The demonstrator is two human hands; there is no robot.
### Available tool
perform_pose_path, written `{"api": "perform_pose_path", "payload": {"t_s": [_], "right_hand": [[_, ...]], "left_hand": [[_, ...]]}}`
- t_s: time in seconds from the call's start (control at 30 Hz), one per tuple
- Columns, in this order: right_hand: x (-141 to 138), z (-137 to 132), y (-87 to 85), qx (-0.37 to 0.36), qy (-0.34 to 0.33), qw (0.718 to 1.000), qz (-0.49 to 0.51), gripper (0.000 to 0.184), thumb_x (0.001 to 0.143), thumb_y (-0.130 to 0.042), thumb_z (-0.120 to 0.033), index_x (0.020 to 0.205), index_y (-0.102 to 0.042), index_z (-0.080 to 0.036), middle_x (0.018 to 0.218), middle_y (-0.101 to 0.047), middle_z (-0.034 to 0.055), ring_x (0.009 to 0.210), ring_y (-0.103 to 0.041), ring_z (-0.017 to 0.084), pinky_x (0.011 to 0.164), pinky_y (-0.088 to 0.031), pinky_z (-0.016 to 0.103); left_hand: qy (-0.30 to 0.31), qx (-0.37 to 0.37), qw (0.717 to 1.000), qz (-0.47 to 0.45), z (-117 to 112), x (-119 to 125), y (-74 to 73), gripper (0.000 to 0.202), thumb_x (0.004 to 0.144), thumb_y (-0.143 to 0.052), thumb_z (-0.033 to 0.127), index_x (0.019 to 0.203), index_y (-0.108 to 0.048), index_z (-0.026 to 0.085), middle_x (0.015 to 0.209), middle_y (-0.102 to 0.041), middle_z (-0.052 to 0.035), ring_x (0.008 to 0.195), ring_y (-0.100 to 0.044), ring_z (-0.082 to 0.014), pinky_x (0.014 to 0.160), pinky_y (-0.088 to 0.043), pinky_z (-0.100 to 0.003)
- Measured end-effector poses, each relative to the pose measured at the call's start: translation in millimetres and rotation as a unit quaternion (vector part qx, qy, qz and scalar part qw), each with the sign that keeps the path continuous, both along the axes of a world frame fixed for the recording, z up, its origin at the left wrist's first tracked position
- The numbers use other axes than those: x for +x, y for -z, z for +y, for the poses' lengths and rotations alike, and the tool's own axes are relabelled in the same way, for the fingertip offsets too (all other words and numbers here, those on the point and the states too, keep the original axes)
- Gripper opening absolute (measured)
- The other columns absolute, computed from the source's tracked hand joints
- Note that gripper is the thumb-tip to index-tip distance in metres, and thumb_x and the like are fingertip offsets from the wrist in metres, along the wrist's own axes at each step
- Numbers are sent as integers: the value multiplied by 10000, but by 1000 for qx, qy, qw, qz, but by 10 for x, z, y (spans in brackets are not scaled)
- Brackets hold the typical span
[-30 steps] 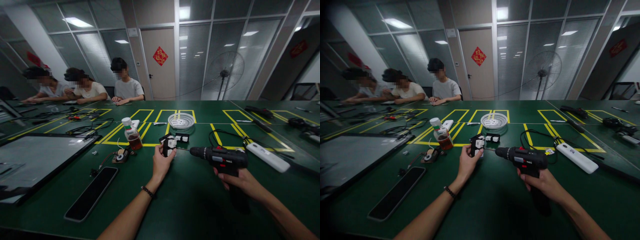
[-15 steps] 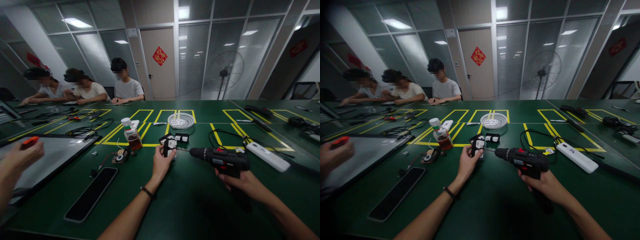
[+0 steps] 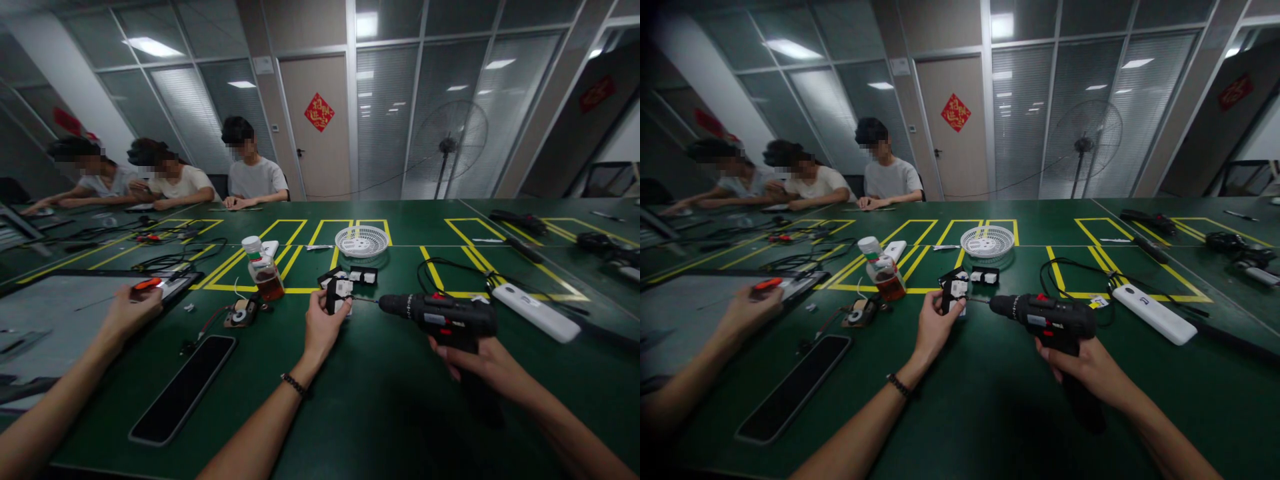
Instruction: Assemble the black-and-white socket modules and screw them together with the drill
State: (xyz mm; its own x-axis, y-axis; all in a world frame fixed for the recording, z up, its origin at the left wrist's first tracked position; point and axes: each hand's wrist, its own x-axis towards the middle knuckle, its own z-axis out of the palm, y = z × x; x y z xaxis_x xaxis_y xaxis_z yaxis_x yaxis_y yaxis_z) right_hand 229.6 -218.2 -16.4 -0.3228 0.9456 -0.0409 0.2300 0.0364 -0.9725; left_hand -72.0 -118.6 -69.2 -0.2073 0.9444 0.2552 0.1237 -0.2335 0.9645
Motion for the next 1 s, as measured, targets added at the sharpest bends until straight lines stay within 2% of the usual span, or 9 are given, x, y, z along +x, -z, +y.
{"api": "perform_pose_path", "payload": {"t_s": [0.17,0.47,0.67,1.0], "right_hand": [[8,-5,17,-2,5,1000,-3,262,894,-624,-392,1029,-593,-170,761,-597,18,612,-546,141,569,-453,283],[-5,1,-4,4,0,1000,4,253,900,-614,-391,1015,-593,-167,691,-576,-2,600,-535,143,571,-446,287],[-14,6,13,0,4,1000,25,249,891,-633,-377,1025,-576,-175,811,-588,17,605,-536,130,561,-464,285],[-31,2,-12,-13,4,999,41,270,881,-638,-390,1024,-582,-168,786,-576,14,604,-527,128,558,-466,276]], "left_hand": [[7,1,1000,-14,13,2,26,519,724,-769,403,1114,-509,180,1043,-710,-122,911,-692,-225,781,-527,-328],[10,-5,1000,-19,38,-13,70,540,723,-769,411,1131,-502,178,1056,-706,-131,914,-694,-228,786,-531,-341],[15,-14,999,-30,40,-12,70,530,719,-773,405,1124,-513,183,1073,-706,-133,925,-696,-229,801,-534,-349],[13,-17,999,-29,48,-11,69,538,713,-777,410,1124,-517,181,1051,-709,-128,913,-697,-231,800,-534,-357]]}}
